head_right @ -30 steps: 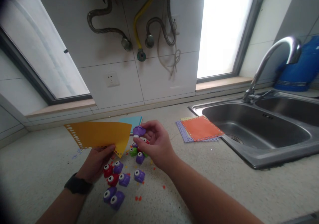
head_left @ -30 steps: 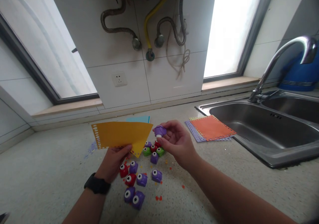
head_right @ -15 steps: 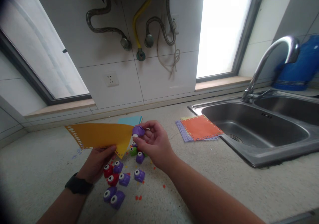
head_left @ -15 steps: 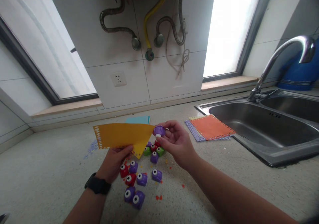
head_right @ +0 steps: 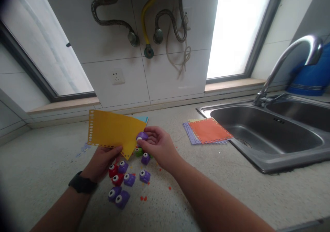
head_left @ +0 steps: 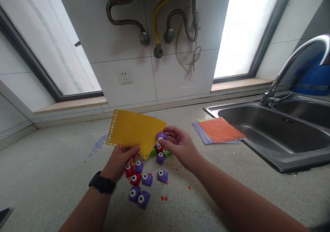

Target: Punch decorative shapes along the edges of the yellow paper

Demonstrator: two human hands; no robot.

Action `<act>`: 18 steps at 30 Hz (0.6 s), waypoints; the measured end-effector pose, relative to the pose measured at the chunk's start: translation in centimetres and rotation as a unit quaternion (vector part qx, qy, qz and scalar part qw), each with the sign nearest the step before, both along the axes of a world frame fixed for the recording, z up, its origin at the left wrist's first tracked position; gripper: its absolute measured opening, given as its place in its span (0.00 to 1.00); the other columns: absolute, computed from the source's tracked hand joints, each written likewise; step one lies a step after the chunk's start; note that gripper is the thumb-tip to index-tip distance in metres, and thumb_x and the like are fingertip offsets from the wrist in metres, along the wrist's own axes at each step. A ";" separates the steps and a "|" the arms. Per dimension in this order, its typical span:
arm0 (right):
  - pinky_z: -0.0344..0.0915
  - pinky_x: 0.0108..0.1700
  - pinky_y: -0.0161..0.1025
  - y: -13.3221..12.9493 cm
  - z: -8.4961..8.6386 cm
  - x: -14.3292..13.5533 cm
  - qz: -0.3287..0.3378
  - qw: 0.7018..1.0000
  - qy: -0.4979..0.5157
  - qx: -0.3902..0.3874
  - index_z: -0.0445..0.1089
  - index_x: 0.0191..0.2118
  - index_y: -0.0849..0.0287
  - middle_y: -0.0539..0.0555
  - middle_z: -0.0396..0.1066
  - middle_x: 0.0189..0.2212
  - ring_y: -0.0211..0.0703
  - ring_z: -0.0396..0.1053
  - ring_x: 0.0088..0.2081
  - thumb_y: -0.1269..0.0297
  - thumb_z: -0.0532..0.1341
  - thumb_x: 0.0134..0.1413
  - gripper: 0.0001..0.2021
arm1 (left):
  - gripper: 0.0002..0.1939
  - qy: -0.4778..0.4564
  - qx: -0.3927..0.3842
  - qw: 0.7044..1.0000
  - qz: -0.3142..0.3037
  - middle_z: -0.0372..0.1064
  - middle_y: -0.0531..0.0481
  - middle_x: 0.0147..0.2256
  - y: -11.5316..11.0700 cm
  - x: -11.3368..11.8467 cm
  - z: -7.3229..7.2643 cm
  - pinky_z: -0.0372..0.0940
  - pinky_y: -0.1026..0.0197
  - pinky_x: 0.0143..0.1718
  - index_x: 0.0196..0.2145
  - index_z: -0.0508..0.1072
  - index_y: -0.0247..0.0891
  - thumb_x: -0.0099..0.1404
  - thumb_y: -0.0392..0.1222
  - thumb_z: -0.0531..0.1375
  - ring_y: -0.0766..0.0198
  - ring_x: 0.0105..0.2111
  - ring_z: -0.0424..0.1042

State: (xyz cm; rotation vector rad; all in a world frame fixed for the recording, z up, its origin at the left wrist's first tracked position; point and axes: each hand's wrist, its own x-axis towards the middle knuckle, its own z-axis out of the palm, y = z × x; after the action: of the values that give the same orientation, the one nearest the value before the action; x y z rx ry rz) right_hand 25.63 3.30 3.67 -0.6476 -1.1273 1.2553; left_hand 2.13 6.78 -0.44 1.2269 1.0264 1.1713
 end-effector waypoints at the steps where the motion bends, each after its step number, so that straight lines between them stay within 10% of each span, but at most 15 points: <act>1: 0.75 0.47 0.43 0.1 -0.2 0.0 0.006 1.000 -0.008 -0.005 0.74 0.42 0.55 0.51 0.78 0.37 0.40 0.77 0.39 0.64 0.75 0.44 0.17 | 0.11 0.014 0.006 1.000 -0.006 0.76 0.49 0.25 -0.1 0.1 0.1 0.63 0.65 0.23 0.29 0.80 0.34 0.55 0.45 0.72 0.68 0.20 0.67; 18: 0.69 0.40 0.39 0.2 -1.9 -1.1 0.109 0.985 -0.067 -0.112 0.79 0.39 0.58 0.55 0.78 0.36 0.42 0.73 0.37 0.58 0.72 0.51 0.11 | 0.14 0.047 0.048 0.996 -0.057 0.80 0.45 0.28 -0.8 1.0 2.1 0.70 0.61 0.24 0.36 0.81 0.34 0.57 0.47 0.70 0.61 0.22 0.74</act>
State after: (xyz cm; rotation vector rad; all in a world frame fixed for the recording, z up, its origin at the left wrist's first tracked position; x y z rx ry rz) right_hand 24.54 3.46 1.79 -0.8026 -1.2018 1.5606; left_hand 3.09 5.99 1.67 1.4090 0.9659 1.0939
